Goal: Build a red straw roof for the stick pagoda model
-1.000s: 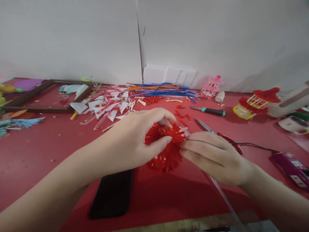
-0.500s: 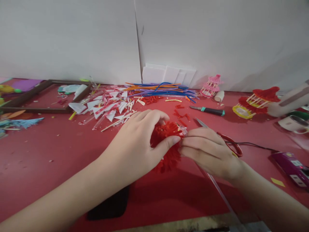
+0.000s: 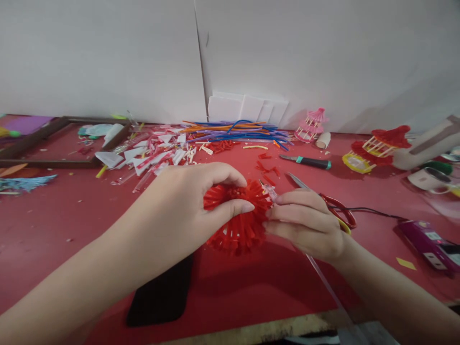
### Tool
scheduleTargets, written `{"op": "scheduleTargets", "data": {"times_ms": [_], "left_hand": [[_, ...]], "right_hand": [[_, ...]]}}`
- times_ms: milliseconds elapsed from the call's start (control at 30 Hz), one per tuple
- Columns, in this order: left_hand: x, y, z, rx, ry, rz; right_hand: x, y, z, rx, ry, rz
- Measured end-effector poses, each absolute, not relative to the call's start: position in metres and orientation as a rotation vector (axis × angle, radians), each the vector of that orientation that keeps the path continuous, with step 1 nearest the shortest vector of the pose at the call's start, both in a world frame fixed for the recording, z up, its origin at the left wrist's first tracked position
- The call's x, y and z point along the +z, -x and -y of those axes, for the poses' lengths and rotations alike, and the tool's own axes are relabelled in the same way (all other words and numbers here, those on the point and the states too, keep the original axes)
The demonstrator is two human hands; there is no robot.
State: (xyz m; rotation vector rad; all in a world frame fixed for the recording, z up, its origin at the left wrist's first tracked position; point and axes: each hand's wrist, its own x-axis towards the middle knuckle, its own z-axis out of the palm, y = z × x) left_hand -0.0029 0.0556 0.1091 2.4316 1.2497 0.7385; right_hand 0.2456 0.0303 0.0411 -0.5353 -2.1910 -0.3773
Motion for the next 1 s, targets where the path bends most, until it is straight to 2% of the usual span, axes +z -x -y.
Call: {"op": "scheduleTargets", "data": {"times_ms": [267, 633, 1000], "left_hand": [[0.109, -0.001, -0.058, 0.732, -2.4, -1.162], [0.099, -0.002, -0.068, 0.689, -2.36, -0.969], [0.104, -0.011, -0.062, 0.796, -2.396, -1.081]], "right_hand": [[0.042, -0.239, -0.029, -0.166, 0.674, 2.132], [0.028, -0.251, -0.032, -0.206, 0.626, 2.118], [0.034, -0.232, -0.022, -0.118, 0.737, 2.019]]}}
